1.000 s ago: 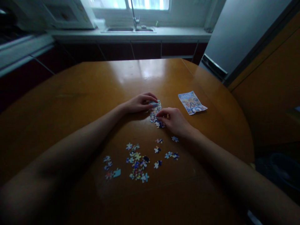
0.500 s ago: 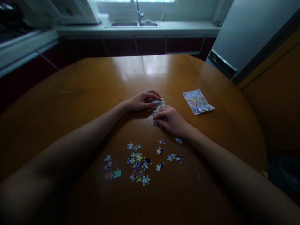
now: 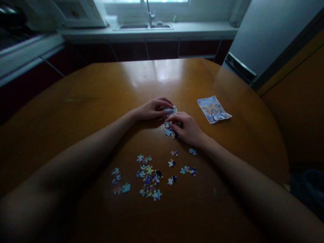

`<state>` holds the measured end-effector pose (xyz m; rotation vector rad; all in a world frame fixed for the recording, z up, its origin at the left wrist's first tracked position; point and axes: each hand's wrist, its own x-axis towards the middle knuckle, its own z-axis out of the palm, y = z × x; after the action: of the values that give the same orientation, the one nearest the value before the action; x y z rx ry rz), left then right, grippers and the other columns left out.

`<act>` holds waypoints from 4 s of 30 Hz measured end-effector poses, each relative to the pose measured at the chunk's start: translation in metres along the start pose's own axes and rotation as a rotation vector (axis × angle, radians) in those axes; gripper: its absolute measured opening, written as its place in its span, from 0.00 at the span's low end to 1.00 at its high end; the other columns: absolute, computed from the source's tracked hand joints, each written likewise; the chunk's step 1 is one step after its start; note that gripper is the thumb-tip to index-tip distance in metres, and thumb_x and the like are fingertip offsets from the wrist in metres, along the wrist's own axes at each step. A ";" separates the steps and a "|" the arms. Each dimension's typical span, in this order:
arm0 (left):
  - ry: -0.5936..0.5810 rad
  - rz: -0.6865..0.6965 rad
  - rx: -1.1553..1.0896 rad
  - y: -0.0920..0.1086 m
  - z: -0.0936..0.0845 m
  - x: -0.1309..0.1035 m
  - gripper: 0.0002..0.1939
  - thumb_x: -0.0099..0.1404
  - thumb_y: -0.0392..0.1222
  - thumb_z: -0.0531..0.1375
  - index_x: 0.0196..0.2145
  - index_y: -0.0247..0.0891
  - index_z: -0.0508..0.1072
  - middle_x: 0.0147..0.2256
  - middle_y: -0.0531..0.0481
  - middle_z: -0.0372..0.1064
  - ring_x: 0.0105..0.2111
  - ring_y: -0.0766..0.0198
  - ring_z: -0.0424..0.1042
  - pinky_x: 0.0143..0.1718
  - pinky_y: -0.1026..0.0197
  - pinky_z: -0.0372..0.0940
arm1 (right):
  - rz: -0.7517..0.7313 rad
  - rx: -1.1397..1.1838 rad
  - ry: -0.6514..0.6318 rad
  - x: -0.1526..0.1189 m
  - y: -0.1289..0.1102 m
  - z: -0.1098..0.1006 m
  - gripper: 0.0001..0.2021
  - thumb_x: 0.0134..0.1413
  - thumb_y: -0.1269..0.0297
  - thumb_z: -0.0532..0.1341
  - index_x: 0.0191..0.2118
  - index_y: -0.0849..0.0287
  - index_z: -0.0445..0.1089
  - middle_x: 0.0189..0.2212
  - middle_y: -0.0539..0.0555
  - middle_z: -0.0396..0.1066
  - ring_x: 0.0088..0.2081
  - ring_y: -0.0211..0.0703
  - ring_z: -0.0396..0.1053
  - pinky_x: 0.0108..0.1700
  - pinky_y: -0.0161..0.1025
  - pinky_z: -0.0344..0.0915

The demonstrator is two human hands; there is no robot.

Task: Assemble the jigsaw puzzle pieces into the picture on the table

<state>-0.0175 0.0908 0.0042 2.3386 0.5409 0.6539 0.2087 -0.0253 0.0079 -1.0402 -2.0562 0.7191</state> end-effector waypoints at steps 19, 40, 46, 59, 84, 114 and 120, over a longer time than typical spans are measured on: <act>0.009 0.010 0.015 0.000 0.001 -0.001 0.16 0.70 0.47 0.64 0.51 0.40 0.80 0.52 0.39 0.72 0.52 0.56 0.72 0.57 0.50 0.69 | -0.190 -0.134 -0.099 -0.008 0.001 0.000 0.15 0.58 0.78 0.61 0.34 0.51 0.83 0.40 0.54 0.74 0.46 0.49 0.66 0.51 0.49 0.66; 0.015 0.028 0.021 -0.003 0.002 -0.001 0.15 0.70 0.45 0.64 0.52 0.41 0.80 0.52 0.40 0.73 0.52 0.56 0.72 0.57 0.51 0.69 | -0.277 -0.163 -0.061 -0.008 0.008 -0.004 0.17 0.54 0.82 0.60 0.34 0.53 0.83 0.41 0.55 0.77 0.46 0.50 0.67 0.51 0.52 0.67; 0.013 0.021 0.015 -0.004 0.001 -0.001 0.16 0.70 0.47 0.64 0.52 0.39 0.79 0.52 0.39 0.73 0.52 0.57 0.72 0.55 0.53 0.70 | -0.281 -0.149 -0.086 -0.008 0.009 -0.010 0.17 0.56 0.81 0.60 0.33 0.52 0.82 0.42 0.55 0.78 0.47 0.49 0.68 0.52 0.52 0.67; 0.005 0.015 0.015 -0.003 0.001 -0.001 0.15 0.70 0.47 0.64 0.51 0.40 0.79 0.52 0.39 0.72 0.52 0.56 0.72 0.56 0.51 0.69 | -0.229 -0.223 -0.189 -0.012 0.003 -0.022 0.21 0.56 0.80 0.60 0.40 0.46 0.84 0.46 0.55 0.77 0.52 0.52 0.67 0.56 0.55 0.67; 0.009 0.016 0.071 -0.003 0.002 -0.001 0.15 0.68 0.46 0.65 0.51 0.41 0.80 0.53 0.40 0.73 0.53 0.57 0.72 0.59 0.50 0.67 | -0.313 -0.153 -0.331 -0.024 -0.044 -0.011 0.09 0.65 0.68 0.64 0.49 0.54 0.78 0.44 0.56 0.75 0.47 0.48 0.67 0.53 0.49 0.67; 0.044 -0.016 -0.014 -0.006 0.003 0.000 0.13 0.71 0.43 0.60 0.49 0.40 0.80 0.50 0.40 0.74 0.50 0.58 0.74 0.56 0.51 0.69 | -0.116 -0.558 -0.512 -0.079 -0.105 0.034 0.13 0.48 0.82 0.61 0.39 0.60 0.71 0.38 0.60 0.74 0.38 0.51 0.70 0.47 0.49 0.67; 0.042 -0.019 -0.014 -0.004 0.003 0.000 0.12 0.71 0.44 0.61 0.49 0.41 0.80 0.50 0.40 0.74 0.50 0.58 0.73 0.56 0.51 0.69 | -0.097 -0.406 -0.536 -0.072 -0.108 0.028 0.10 0.53 0.81 0.59 0.35 0.60 0.70 0.36 0.58 0.73 0.35 0.46 0.68 0.40 0.43 0.68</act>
<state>-0.0166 0.0927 -0.0008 2.3081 0.5746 0.6970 0.1692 -0.1463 0.0449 -1.0276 -2.7828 0.5839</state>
